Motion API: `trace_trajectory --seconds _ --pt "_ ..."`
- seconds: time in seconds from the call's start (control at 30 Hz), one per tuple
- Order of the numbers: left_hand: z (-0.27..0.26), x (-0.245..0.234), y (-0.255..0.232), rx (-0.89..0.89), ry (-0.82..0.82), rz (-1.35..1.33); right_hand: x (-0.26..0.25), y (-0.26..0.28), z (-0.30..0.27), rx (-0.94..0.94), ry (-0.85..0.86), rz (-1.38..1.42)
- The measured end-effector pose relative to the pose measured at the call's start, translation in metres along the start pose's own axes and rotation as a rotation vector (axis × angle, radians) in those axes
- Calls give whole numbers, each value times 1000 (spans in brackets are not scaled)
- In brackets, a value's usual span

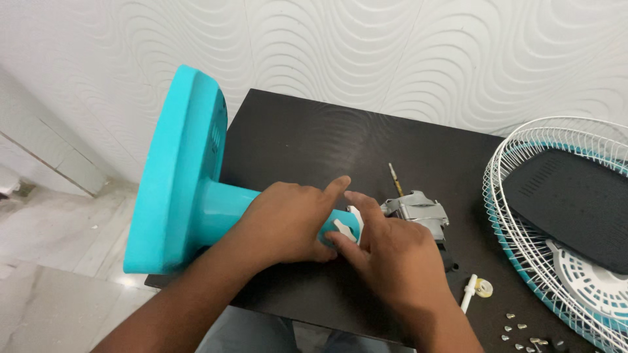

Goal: The person disassembles a teal pedestal fan by removing screws and separating the motor housing from the stand. They then reassemble the unit by aligning the motor and stand, inserting screws, and tightening them with a screwdriver.

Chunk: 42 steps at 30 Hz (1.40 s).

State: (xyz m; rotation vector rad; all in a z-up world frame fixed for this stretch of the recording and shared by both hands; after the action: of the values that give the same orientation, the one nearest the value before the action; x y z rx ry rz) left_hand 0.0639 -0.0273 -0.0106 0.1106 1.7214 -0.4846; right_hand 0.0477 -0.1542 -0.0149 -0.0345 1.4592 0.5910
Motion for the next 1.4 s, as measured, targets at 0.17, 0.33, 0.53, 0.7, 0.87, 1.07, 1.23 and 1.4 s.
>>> trace_trajectory --seconds 0.17,0.33,0.53,0.7,0.87,1.07,1.23,1.4 --pt "-2 -4 -1 86 -87 -5 -8 2 -7 -14 -110 203" --pt "-1 1 1 49 -45 -22 -20 21 -15 -427 -273 120" --pt "-20 -12 -11 328 -403 -112 -1 9 -5 -194 -159 254" --pt "-74 -9 -15 414 -863 -99 -3 15 -1 -212 -173 240" --pt "-102 45 19 -112 -744 -621 3 8 1 -148 -3 284" --pt "-82 113 59 -596 -329 -1410 -7 1 -1 -360 68 276" --pt "-39 112 30 -189 13 -2225 -16 5 0 -375 -194 145" --pt "-14 112 22 -107 -10 -2372 -8 -7 4 -29 -40 21"
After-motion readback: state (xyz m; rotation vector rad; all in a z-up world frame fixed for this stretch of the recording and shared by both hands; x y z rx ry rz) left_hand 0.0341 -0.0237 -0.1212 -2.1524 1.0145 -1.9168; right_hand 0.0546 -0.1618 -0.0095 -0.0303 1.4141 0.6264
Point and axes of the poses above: each hand's wrist, its own z-axis towards the middle knuckle, its own x-axis out of the palm, y = z × x, the point moved 7 cm from there along z, towards the middle knuckle, and after that the axes turned 2 degrees about -z, right-handed, at the moved point
